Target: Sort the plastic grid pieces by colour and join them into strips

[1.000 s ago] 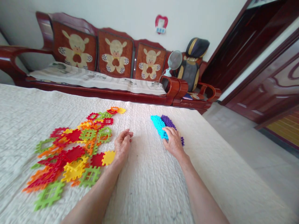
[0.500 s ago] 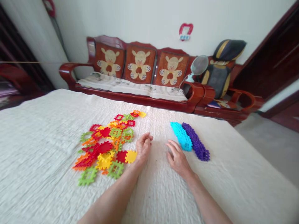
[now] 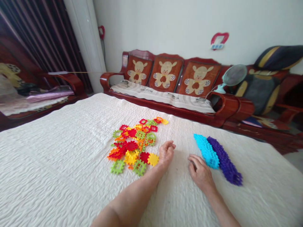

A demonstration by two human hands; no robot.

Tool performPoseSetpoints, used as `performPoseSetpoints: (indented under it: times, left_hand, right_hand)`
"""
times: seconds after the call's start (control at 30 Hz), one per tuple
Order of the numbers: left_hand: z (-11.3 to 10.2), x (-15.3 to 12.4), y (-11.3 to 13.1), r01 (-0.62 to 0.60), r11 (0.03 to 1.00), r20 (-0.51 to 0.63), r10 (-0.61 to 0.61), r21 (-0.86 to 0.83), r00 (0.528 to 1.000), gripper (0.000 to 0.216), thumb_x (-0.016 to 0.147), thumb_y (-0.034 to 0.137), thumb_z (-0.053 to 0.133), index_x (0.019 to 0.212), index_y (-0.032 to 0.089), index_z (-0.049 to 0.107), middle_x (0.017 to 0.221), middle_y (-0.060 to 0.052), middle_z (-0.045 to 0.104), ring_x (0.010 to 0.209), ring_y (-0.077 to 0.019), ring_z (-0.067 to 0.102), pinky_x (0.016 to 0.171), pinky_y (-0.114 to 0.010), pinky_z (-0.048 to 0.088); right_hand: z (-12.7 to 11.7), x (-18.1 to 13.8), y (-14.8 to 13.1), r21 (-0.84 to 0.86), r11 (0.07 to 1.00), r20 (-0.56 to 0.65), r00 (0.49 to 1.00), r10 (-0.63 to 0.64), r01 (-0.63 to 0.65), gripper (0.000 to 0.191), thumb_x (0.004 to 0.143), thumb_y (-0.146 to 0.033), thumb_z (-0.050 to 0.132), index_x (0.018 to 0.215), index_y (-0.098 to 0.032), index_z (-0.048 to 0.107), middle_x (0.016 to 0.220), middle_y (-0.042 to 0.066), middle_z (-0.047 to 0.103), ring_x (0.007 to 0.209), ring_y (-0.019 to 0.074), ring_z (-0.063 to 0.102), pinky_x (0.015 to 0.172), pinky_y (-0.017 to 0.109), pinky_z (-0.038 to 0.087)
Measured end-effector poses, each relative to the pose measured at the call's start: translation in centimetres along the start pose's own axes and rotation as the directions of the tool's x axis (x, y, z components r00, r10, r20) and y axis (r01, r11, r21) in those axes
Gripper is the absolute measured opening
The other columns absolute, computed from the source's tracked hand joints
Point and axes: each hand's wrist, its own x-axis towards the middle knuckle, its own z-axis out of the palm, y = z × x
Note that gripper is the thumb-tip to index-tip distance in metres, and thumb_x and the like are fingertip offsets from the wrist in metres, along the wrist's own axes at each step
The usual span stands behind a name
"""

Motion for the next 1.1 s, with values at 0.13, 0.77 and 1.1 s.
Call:
performPoseSetpoints:
  times: [0.13,0.77,1.1]
  left_hand:
    - [-0.1,0.0,0.2,0.001,1.000,0.019,-0.002,0.011,1.000,0.028,0.074,0.018,0.049,0.100,0.017,0.061,0.085,-0.006,0.067,0.081,-0.0148,0.062,0.071,-0.026,0.048]
    - [-5.4,0.2,6.8,-0.143,0.814,0.182,0.047,0.563,0.982,0.032,0.074,0.018,0.055,0.103,0.016,0.069,0.083,-0.005,0.073,0.078,-0.0163,0.065,0.074,-0.027,0.051]
    - [-15.8,10.3,14.9,-0.136,0.558,0.013,0.218,0.819,0.976,0.027,0.074,0.025,0.057,0.093,0.017,0.074,0.102,-0.010,0.071,0.107,-0.0283,0.059,0.097,-0.035,0.040]
  right_hand:
    - [0.2,0.1,0.2,-0.036,0.999,-0.028,1.000,-0.003,0.002,0.022,0.084,-0.022,0.042,0.094,-0.018,0.061,0.103,0.011,0.065,0.100,0.0230,0.059,0.093,0.040,0.046]
    - [1.5,0.1,-0.8,-0.166,0.978,-0.080,0.990,0.114,-0.127,0.025,0.076,-0.010,0.041,0.089,-0.017,0.061,0.094,0.010,0.063,0.092,0.0219,0.056,0.084,0.036,0.045]
    - [1.7,1.3,-0.9,-0.279,0.922,-0.168,0.959,0.228,-0.268,0.018,0.073,-0.014,0.046,0.068,-0.019,0.063,0.073,0.007,0.060,0.073,0.0203,0.053,0.071,0.032,0.038]
